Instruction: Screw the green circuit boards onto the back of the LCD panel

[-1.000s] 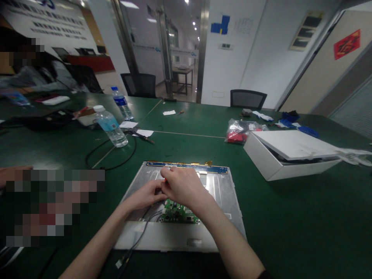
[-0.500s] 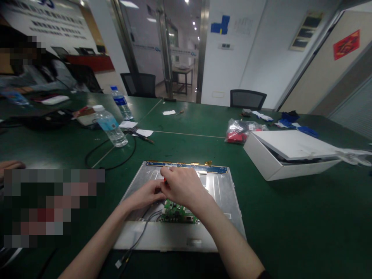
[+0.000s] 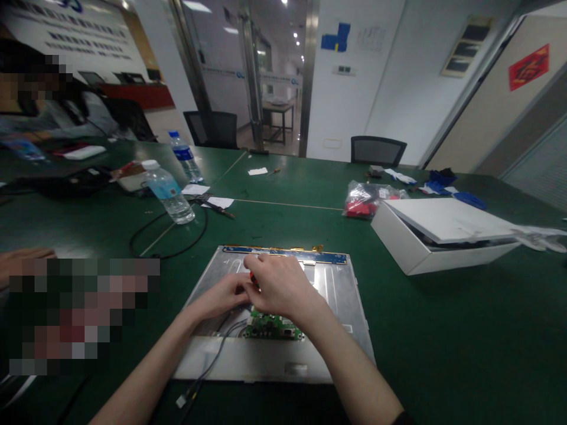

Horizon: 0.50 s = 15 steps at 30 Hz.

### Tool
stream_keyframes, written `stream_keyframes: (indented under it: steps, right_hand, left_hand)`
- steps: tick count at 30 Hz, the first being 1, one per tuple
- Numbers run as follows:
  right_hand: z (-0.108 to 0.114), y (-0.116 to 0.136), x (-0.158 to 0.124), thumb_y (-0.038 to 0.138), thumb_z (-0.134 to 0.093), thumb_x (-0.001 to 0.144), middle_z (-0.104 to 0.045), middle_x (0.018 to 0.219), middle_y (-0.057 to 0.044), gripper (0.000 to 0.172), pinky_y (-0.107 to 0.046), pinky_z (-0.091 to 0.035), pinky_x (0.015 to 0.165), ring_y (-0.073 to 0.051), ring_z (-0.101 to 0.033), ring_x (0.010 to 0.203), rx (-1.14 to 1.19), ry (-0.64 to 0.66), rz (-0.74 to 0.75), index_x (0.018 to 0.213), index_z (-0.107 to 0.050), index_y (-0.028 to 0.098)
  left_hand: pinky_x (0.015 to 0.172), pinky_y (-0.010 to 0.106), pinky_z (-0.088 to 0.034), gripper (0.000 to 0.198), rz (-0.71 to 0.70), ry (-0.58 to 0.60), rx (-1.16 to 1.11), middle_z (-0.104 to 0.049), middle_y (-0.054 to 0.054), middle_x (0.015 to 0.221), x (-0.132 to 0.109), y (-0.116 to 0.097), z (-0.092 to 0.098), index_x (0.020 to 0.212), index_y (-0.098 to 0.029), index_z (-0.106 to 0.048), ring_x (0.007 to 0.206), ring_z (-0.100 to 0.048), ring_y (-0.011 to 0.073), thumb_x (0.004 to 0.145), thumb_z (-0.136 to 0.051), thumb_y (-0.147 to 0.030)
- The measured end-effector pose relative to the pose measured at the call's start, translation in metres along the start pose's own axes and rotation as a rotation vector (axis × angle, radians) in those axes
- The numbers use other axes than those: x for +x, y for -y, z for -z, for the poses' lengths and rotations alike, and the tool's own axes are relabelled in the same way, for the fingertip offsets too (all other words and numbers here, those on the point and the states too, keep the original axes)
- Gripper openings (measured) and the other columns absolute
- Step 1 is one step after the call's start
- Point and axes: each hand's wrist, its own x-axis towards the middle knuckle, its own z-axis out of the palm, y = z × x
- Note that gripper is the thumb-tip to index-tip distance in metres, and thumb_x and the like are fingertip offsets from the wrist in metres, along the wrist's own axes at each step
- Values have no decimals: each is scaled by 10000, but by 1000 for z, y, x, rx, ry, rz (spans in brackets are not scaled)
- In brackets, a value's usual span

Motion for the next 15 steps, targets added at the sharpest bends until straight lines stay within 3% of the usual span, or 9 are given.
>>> stream_keyframes:
  steps: [5,15]
  right_hand:
    - [-1,0,2,239,-489,850,-691,921,-52,212,-269,-288,551,-175,-617,753,-21,-14,-21,1047,-549,188]
    - [-5,-4,5,398,-505,909,-704,796,-41,214,-266,-262,538,-179,-625,697,-126,-11,-69,924,-573,196]
  left_hand:
    - [683,249,-431,117,6,-3,-13,-654,4,749,0,-4,1,736,-156,-670,730,-573,167,717,-554,-157]
    - [674,243,-440,141,27,-1,-14,-671,24,830,-2,-3,1,781,-157,-690,762,-595,168,725,-561,-162]
